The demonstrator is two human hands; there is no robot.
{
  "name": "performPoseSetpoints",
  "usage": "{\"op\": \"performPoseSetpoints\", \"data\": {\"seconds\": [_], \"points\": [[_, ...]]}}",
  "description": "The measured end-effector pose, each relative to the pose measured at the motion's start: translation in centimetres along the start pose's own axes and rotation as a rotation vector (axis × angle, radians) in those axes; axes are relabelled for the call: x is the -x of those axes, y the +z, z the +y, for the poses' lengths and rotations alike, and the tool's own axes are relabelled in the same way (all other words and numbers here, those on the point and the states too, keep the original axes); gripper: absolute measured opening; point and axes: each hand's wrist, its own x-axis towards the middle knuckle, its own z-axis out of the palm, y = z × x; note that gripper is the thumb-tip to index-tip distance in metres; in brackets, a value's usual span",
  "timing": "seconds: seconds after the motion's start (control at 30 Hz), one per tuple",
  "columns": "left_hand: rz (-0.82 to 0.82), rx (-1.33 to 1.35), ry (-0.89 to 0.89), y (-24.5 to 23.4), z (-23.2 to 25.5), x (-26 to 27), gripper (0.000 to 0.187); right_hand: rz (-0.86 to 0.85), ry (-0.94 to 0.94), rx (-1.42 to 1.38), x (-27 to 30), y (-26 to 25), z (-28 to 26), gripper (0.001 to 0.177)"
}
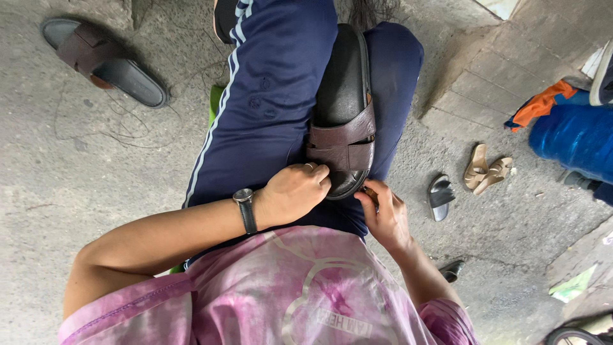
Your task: The person sits on the ground and sews a brown sandal held on their lap using a needle and thread. They repeatedly push the needle through the sandal strap and pull the thread to stitch it. A red lighter is briefly picked up and placed back down during the task.
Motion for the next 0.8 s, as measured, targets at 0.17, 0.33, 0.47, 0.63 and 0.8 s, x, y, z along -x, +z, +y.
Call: {"op": "performPoseSetpoints", "data": {"seconds": [0.17, 0.33, 0.47, 0.63, 0.8], "points": [[-0.075, 0.432, -0.104, -3.4, -0.3, -1.3, 0.003, -0.036, -0.029, 0.075, -1.1, -1.1, -1.6, 0.029], [-0.087, 1.583, -0.44, -5.4, 0.7, -2.4, 0.006, -0.011, -0.09, -0.028, -0.9, -0.2, -0.3, 0.024], [0.038, 1.366, -0.475, -4.4, 0.4, -2.4, 0.006, 0.049, -0.178, -0.074, -1.9, 0.0, -0.7, 0.024], [-0.022, 0.958, -0.418, -1.6, 0.2, -2.2, 0.014, 0.129, -0.266, -0.12, -2.2, -0.1, -1.0, 0.025], [-0.251, 0.893, -0.501, -2.6, 0.1, -2.2, 0.031, 0.124, -0.273, -0.079, -2.6, -2.3, -2.1, 0.029]]}}
